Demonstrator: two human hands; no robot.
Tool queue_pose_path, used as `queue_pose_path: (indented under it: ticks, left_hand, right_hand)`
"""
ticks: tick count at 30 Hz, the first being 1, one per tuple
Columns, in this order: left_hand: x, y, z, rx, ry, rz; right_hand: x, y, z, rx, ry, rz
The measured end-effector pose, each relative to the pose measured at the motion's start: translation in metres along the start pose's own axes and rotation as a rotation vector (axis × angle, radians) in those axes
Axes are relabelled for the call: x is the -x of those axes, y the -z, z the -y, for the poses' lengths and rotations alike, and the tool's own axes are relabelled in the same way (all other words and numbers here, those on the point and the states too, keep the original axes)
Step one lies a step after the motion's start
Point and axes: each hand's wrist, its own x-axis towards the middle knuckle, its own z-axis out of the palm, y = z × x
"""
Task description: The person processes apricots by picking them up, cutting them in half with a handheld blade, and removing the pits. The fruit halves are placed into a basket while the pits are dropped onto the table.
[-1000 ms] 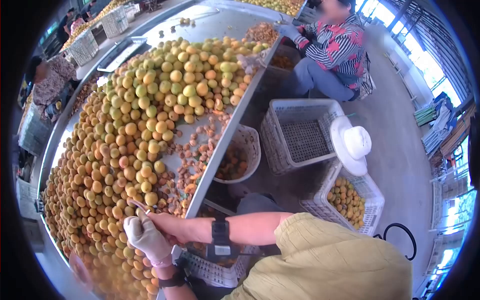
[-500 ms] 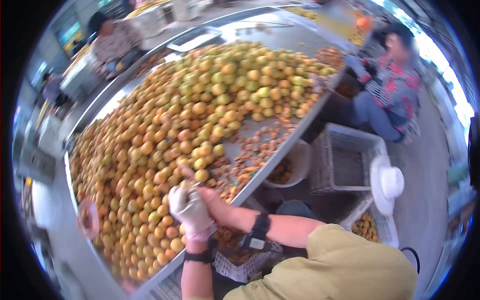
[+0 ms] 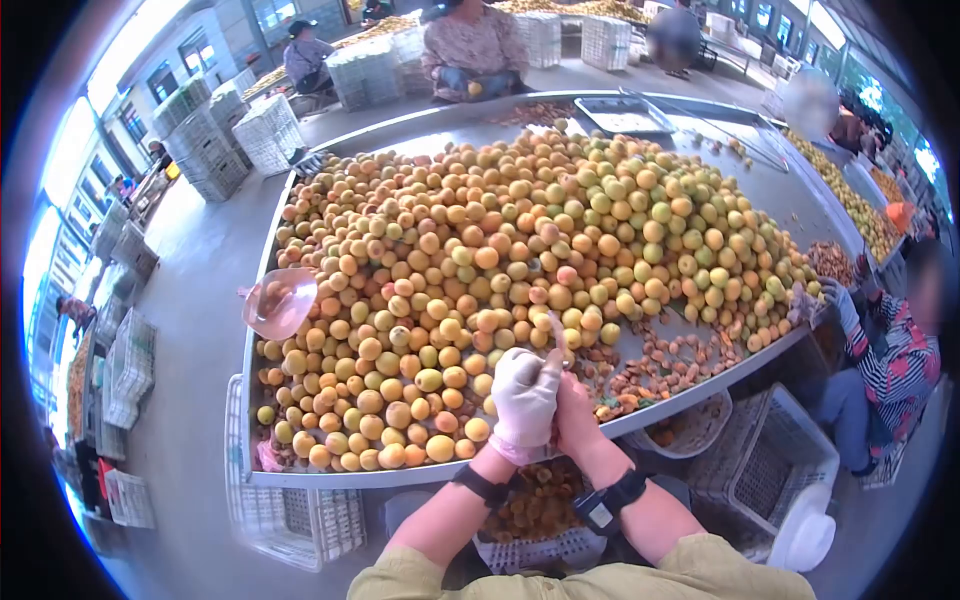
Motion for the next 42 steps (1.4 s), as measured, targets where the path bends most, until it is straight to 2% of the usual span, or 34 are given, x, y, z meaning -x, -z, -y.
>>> queue_pose_path:
  ticks: [1, 3, 7, 9, 11, 13, 14, 15, 17, 18, 19, 20, 21, 22, 28, 30, 32, 33, 34, 35, 37, 39, 42]
  left_hand:
    - [0.006, -0.005, 0.001, 0.288, 0.239, -0.051]
    - [0.003, -0.004, -0.014, 0.555, 0.591, -0.118]
    - [0.002, -0.003, -0.005, 0.658, 0.612, -0.131]
    - [0.003, -0.006, -0.007, 0.697, 0.633, -0.168]
    - [0.005, -0.008, -0.015, 0.678, 0.587, -0.188]
    - [0.009, -0.007, -0.02, 0.633, 0.588, -0.16]
    - [0.014, -0.011, -0.009, 0.568, 0.463, -0.135]
    - [0.016, -0.011, -0.001, 0.566, 0.462, -0.138]
    - [0.017, -0.01, 0.01, 0.355, 0.371, -0.061]
    - [0.015, -0.013, 0.013, 0.295, 0.287, -0.087]
    - [0.014, -0.012, 0.015, 0.294, 0.286, -0.089]
    - [0.01, -0.01, 0.011, 0.122, 0.147, -0.058]
    - [0.006, -0.008, 0.007, -0.05, 0.012, -0.025]
    - [0.004, -0.008, 0.001, -0.082, -0.033, -0.035]
    - [-0.003, -0.001, -0.012, -0.238, -0.24, 0.013]
    - [-0.001, -0.001, -0.011, -0.26, -0.279, 0.029]
    - [-0.001, -0.001, -0.006, -0.18, -0.202, 0.002]
    - [-0.002, -0.004, -0.009, -0.178, -0.206, 0.0]
    - [-0.001, -0.008, -0.013, 0.213, 0.19, -0.109]
    - [0.0, -0.011, -0.017, 0.603, 0.593, -0.209]
    - [0.002, -0.008, 0.0, 0.672, 0.62, -0.244]
    - [0.002, -0.007, 0.001, 0.653, 0.625, -0.253]
    - [0.002, -0.012, -0.01, 0.625, 0.566, -0.225]
  right_hand:
    - [-0.004, 0.0, 0.001, 0.007, 0.006, 0.012]
    - [-0.006, 0.004, 0.003, 0.6, 0.597, -0.004]
    - [0.002, 0.006, 0.002, 0.693, 0.631, 0.011]
    - [-0.003, 0.007, -0.003, 0.636, 0.63, 0.018]
    - [-0.006, 0.009, -0.007, 0.575, 0.629, 0.024]
    - [-0.008, 0.011, -0.009, 0.485, 0.532, 0.022]
    - [-0.007, 0.01, -0.008, 0.484, 0.533, 0.026]
    - [-0.003, 0.009, -0.006, 0.418, 0.497, 0.037]
    - [-0.002, 0.012, -0.008, 0.354, 0.459, 0.047]
    - [-0.006, 0.017, -0.012, 0.298, 0.365, 0.056]
    - [-0.009, 0.02, -0.013, 0.241, 0.273, 0.066]
    - [-0.007, 0.017, -0.01, 0.24, 0.274, 0.068]
    - [-0.003, 0.014, -0.006, 0.114, 0.172, 0.102]
    - [-0.001, 0.012, -0.003, -0.012, 0.068, 0.133]
    - [-0.002, 0.012, 0.007, -0.153, -0.158, 0.282]
    - [0.002, 0.011, 0.011, -0.123, -0.144, 0.268]
    - [0.001, 0.01, 0.009, -0.091, -0.125, 0.257]
    - [-0.002, 0.01, 0.003, 0.002, 0.007, 0.188]
    - [-0.003, 0.01, 0.0, 0.093, 0.137, 0.114]
    - [-0.002, 0.01, 0.001, 0.091, 0.139, 0.107]
    - [0.001, 0.012, 0.004, 0.779, 0.557, 0.053]
    - [-0.003, 0.01, 0.003, 0.809, 0.616, 0.028]
    - [0.002, 0.006, 0.005, 0.58, 0.515, 0.05]
